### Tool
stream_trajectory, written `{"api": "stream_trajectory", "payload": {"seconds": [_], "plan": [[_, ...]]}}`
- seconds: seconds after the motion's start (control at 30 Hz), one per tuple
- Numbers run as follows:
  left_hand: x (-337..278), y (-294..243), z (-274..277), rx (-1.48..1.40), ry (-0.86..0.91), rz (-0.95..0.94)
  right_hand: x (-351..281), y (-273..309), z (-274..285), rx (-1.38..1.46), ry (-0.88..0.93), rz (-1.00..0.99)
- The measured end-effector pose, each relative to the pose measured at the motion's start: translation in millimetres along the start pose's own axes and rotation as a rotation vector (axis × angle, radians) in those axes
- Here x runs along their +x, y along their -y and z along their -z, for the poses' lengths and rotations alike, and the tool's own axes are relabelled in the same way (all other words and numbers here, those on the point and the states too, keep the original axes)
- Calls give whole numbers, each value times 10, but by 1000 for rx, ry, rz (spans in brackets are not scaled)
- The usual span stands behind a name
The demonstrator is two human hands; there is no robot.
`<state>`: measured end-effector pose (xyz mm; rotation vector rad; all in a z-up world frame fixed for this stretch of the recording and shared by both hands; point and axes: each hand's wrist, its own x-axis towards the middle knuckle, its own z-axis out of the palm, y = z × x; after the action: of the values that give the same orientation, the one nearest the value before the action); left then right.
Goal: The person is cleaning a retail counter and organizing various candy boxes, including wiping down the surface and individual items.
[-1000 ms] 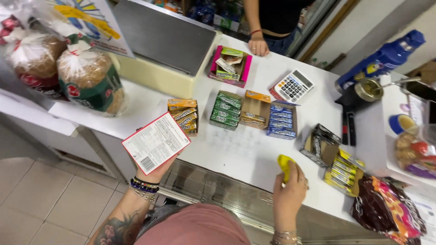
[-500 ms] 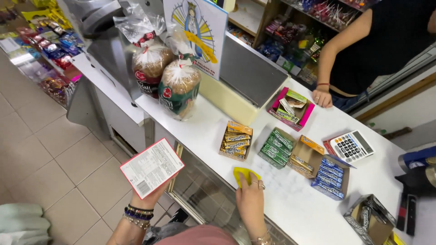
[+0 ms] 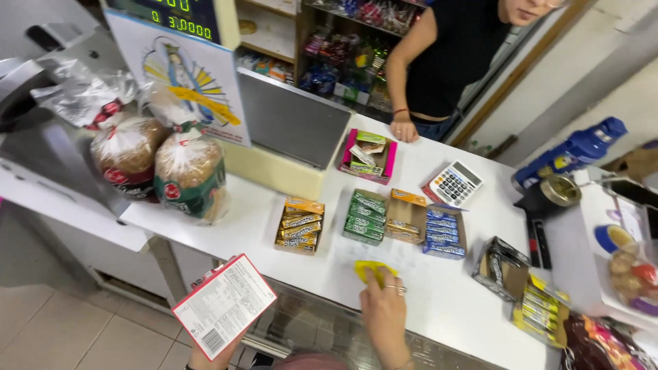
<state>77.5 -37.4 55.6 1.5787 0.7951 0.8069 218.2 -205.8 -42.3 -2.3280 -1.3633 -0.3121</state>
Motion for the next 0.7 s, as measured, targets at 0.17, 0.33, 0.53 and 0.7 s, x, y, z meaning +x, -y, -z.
{"api": "stream_trajectory", "payload": {"seconds": [0.17,0.33,0.53,0.7], "plan": [[172,-117,-417,-78,226,-10,-592,-913,83,-301,124,-401],[99,-89,-892,-199,353,25,-276,87,1315,878,245,-241],[-269,107,-1351,-352,431,112,-294,-51,1087,832,134,-443],[-164,316,-1693,-653,559,457,-455,-505,1151,966,51,-627]]}}
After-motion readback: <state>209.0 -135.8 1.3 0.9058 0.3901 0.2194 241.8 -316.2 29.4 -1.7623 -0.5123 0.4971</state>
